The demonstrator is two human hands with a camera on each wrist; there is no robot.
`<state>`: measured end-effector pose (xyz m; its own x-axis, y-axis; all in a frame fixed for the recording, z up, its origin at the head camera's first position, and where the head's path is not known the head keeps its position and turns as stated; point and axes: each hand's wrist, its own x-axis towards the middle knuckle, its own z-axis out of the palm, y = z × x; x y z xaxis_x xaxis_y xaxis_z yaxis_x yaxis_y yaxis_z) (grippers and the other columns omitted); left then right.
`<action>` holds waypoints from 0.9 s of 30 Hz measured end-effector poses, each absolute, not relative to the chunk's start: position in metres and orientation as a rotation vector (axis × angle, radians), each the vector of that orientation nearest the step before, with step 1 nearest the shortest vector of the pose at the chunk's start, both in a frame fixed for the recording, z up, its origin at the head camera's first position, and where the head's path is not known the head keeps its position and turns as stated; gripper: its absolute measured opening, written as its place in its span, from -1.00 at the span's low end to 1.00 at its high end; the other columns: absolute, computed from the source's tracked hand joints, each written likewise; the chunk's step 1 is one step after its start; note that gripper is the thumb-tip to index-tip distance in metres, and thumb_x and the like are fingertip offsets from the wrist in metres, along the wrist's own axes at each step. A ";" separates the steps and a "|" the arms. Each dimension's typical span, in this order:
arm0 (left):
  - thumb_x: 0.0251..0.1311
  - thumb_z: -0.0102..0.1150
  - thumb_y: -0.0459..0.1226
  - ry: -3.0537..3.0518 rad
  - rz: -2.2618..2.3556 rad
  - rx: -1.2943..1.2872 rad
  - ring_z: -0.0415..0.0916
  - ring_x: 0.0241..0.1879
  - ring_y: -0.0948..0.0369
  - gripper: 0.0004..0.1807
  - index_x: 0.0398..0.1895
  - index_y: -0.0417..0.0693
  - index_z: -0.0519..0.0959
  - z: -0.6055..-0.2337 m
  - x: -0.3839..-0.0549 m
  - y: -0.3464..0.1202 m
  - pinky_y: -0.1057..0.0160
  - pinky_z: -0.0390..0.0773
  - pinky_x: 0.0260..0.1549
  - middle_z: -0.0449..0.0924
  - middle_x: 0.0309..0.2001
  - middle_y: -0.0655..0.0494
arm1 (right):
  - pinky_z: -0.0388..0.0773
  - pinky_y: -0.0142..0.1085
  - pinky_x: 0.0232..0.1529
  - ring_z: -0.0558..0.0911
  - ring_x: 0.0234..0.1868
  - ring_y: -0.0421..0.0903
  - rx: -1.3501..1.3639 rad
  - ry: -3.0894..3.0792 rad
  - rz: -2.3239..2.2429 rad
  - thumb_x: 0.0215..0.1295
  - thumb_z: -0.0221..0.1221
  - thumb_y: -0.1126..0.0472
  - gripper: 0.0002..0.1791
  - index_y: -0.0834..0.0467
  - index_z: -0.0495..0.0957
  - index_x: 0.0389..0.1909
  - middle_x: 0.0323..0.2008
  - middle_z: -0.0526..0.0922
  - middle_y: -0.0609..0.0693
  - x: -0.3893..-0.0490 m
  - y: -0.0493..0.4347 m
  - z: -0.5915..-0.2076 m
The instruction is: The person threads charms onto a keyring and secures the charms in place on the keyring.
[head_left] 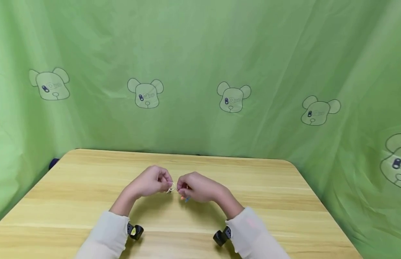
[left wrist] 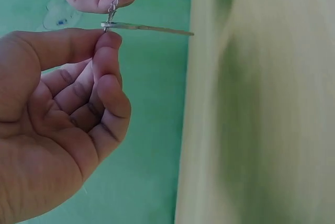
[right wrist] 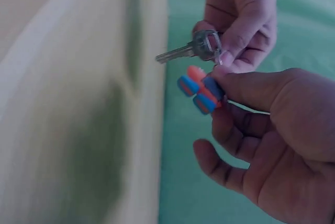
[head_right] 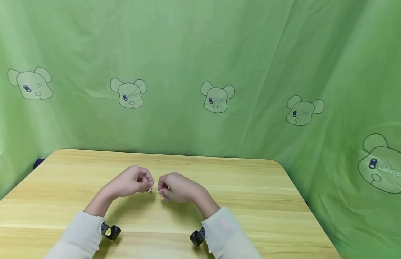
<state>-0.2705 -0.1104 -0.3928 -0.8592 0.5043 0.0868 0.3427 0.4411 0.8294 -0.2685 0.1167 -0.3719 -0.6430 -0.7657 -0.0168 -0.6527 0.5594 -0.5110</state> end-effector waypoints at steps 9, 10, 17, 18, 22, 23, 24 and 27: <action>0.13 0.31 -0.49 2.551 1.281 0.802 0.44 -0.57 0.28 -0.95 -0.38 -0.21 0.66 -0.412 -0.278 -0.095 0.35 0.48 -0.53 0.61 -0.56 0.16 | 0.47 -0.45 -0.40 0.51 -0.49 -0.34 -1.113 2.528 -0.595 0.48 0.18 0.34 -0.84 0.14 0.58 -0.36 -0.49 0.63 -0.16 -0.275 0.122 -0.384; 0.13 0.29 -0.50 2.547 1.270 0.809 0.44 -0.58 0.29 -0.94 -0.38 -0.22 0.66 -0.414 -0.279 -0.092 0.35 0.47 -0.54 0.61 -0.56 0.17 | 0.46 -0.45 -0.41 0.51 -0.49 -0.34 -1.096 2.523 -0.578 0.48 0.19 0.34 -0.82 0.13 0.57 -0.38 -0.49 0.63 -0.15 -0.275 0.124 -0.385; 0.23 0.28 -0.49 2.512 1.218 0.830 0.39 -0.62 0.31 -0.92 -0.40 -0.19 0.66 -0.423 -0.283 -0.068 0.38 0.42 -0.59 0.59 -0.59 0.15 | 0.42 -0.45 -0.43 0.54 -0.52 -0.30 -0.967 2.498 -0.501 0.46 0.21 0.33 -0.79 0.12 0.57 -0.43 -0.51 0.65 -0.10 -0.277 0.139 -0.386; 0.24 0.29 -0.48 2.513 1.206 0.837 0.38 -0.63 0.31 -0.92 -0.40 -0.19 0.67 -0.424 -0.284 -0.065 0.38 0.41 -0.59 0.59 -0.60 0.13 | 0.42 -0.45 -0.44 0.55 -0.52 -0.29 -0.948 2.495 -0.502 0.46 0.21 0.34 -0.79 0.12 0.57 -0.43 -0.51 0.65 -0.09 -0.277 0.141 -0.387; 0.30 0.27 -0.45 2.520 1.155 0.846 0.39 -0.63 0.32 -0.89 -0.41 -0.19 0.68 -0.428 -0.287 -0.055 0.39 0.41 -0.59 0.61 -0.59 0.09 | 0.42 -0.45 -0.44 0.53 -0.53 -0.29 -0.914 2.500 -0.495 0.45 0.21 0.34 -0.80 0.13 0.59 -0.43 -0.51 0.67 -0.08 -0.280 0.149 -0.390; 0.30 0.27 -0.45 2.525 1.143 0.840 0.40 -0.63 0.32 -0.88 -0.41 -0.18 0.68 -0.428 -0.288 -0.053 0.39 0.41 -0.59 0.62 -0.59 0.09 | 0.42 -0.45 -0.43 0.52 -0.52 -0.29 -0.916 2.504 -0.489 0.45 0.22 0.34 -0.80 0.13 0.59 -0.43 -0.50 0.66 -0.08 -0.281 0.151 -0.391; 0.31 0.26 -0.45 2.530 1.131 0.836 0.40 -0.63 0.32 -0.87 -0.42 -0.18 0.67 -0.428 -0.288 -0.052 0.39 0.41 -0.60 0.62 -0.59 0.09 | 0.43 -0.44 -0.42 0.51 -0.52 -0.29 -0.918 2.509 -0.486 0.45 0.22 0.34 -0.80 0.12 0.59 -0.43 -0.50 0.66 -0.08 -0.282 0.152 -0.392; 0.32 0.26 -0.45 2.550 1.094 0.825 0.41 -0.61 0.31 -0.85 -0.43 -0.16 0.68 -0.428 -0.290 -0.047 0.39 0.42 -0.58 0.62 -0.58 0.12 | 0.45 -0.41 -0.39 0.48 -0.51 -0.28 -0.930 2.531 -0.478 0.43 0.22 0.34 -0.81 0.11 0.59 -0.43 -0.51 0.62 -0.11 -0.285 0.156 -0.395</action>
<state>-0.2897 -0.0470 -0.4277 -0.8095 0.5871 -0.0031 0.4024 0.5586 0.7253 -0.2848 0.1561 -0.3949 -0.6984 -0.6712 -0.2484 -0.5343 0.7199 -0.4431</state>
